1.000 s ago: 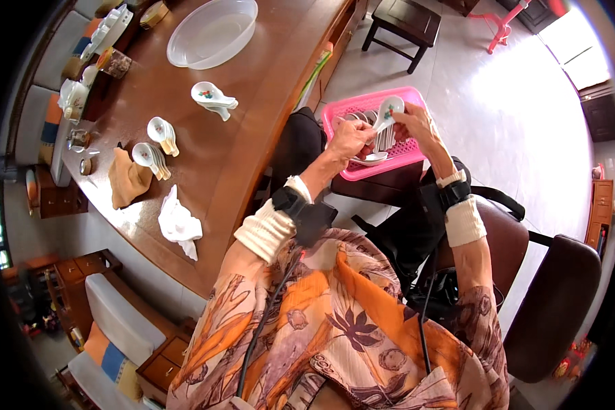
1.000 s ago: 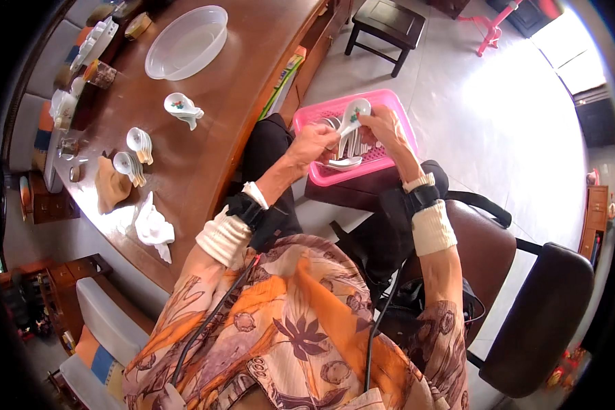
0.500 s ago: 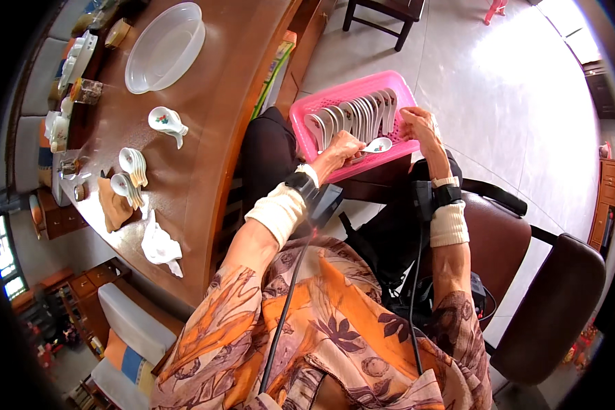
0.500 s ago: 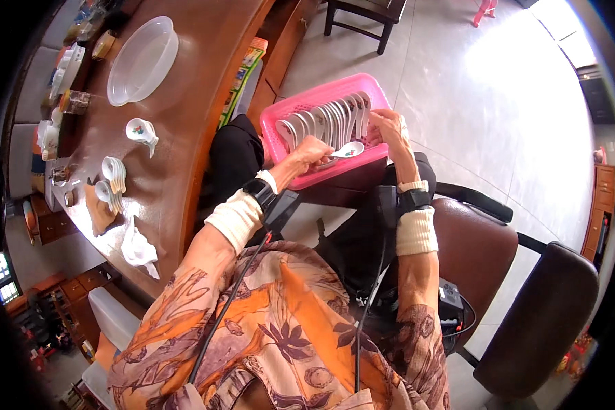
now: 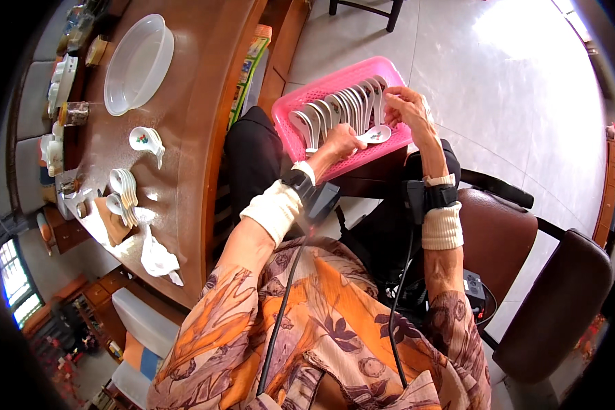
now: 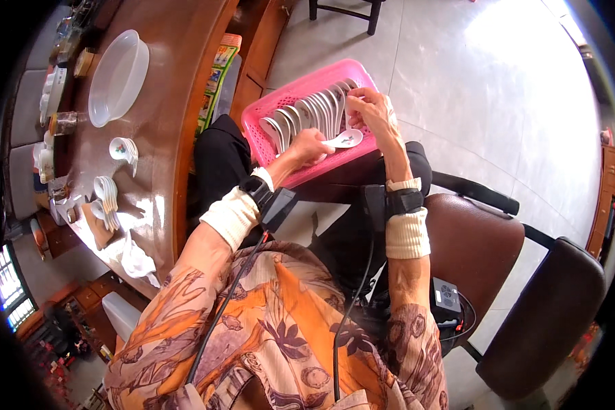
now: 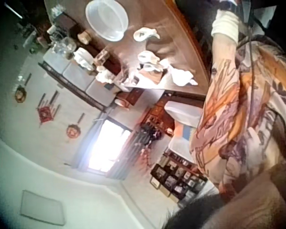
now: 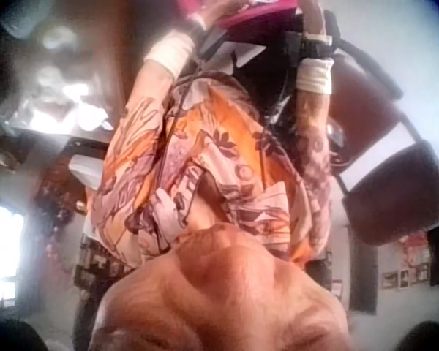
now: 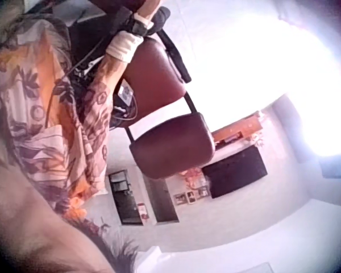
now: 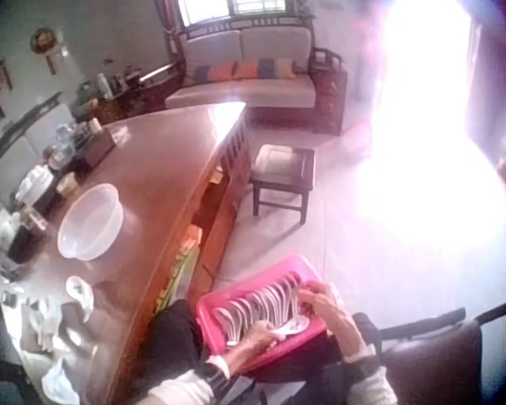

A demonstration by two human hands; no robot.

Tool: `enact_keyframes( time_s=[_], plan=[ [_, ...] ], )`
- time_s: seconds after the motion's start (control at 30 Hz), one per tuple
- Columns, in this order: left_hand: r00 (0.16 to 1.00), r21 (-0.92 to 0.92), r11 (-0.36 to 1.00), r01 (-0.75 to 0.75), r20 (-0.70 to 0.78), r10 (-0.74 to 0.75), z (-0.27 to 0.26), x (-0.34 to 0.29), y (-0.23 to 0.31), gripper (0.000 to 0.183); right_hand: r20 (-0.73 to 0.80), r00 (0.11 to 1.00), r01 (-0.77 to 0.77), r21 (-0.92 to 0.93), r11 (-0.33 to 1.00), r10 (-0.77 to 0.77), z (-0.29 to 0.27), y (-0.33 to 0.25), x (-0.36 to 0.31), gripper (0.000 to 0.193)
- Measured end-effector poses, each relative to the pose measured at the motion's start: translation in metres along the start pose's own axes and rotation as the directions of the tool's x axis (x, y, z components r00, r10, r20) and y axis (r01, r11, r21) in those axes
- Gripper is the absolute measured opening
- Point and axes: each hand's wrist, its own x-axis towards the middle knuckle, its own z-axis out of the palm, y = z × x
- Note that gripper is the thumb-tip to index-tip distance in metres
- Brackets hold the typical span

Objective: Drying and organizing glasses and ceramic spoons using a cloth.

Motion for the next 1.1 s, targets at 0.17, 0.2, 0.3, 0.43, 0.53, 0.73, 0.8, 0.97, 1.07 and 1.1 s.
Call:
enact_keyframes(
  time_s=[0.17,0.2,0.3,0.43,0.53,0.73,0.8,0.97,1.07,1.1],
  plan=[
    [0.871,0.591,0.751,-0.294,-0.158,0.466,0.001,-0.006,0.002,0.013,-0.003,1.000,0.011,0.036,0.999,-0.011,0.000,-0.004,-0.002,0.025],
    [0.862,0.626,0.715,-0.311,-0.132,0.490,0.001,-0.006,0.006,0.013,-0.010,1.000,0.010,0.045,0.999,-0.010,-0.001,-0.004,-0.002,0.025],
    [0.870,0.696,0.647,-0.311,-0.067,0.489,0.009,-0.008,0.021,0.013,-0.021,0.999,0.040,0.040,0.998,-0.039,-0.006,-0.005,-0.006,0.025],
    [0.800,0.685,0.609,-0.401,-0.063,0.597,0.019,-0.001,0.022,0.011,-0.006,0.999,0.042,0.020,0.999,-0.042,0.003,-0.006,-0.003,0.025],
    [0.797,0.556,0.692,-0.460,-0.084,0.598,0.029,0.007,0.021,0.010,-0.001,1.000,0.024,0.017,1.000,-0.024,0.007,-0.003,0.000,0.026],
    [0.879,0.628,0.688,-0.363,-0.014,0.476,0.038,0.014,0.014,0.008,-0.006,1.000,0.004,-0.041,0.999,-0.004,0.006,0.003,0.004,0.027],
    [0.864,0.633,0.671,-0.386,-0.008,0.504,0.033,0.015,0.013,0.008,0.041,0.999,0.031,-0.159,0.987,-0.025,0.007,0.004,0.006,0.023],
    [0.879,0.587,0.702,-0.403,0.035,0.475,0.022,0.003,0.047,0.015,0.049,0.999,0.020,-0.194,0.981,-0.010,-0.003,0.003,0.005,0.023],
    [0.880,0.579,0.728,-0.367,-0.037,0.473,-0.028,-0.017,0.032,0.019,0.150,0.989,0.036,-0.127,0.991,-0.017,0.038,0.010,0.015,0.030],
    [0.882,0.541,0.754,-0.372,-0.046,0.469,-0.030,-0.034,0.045,0.019,0.146,0.988,0.073,-0.208,0.975,-0.043,0.031,0.021,0.019,0.029]
  ],
)
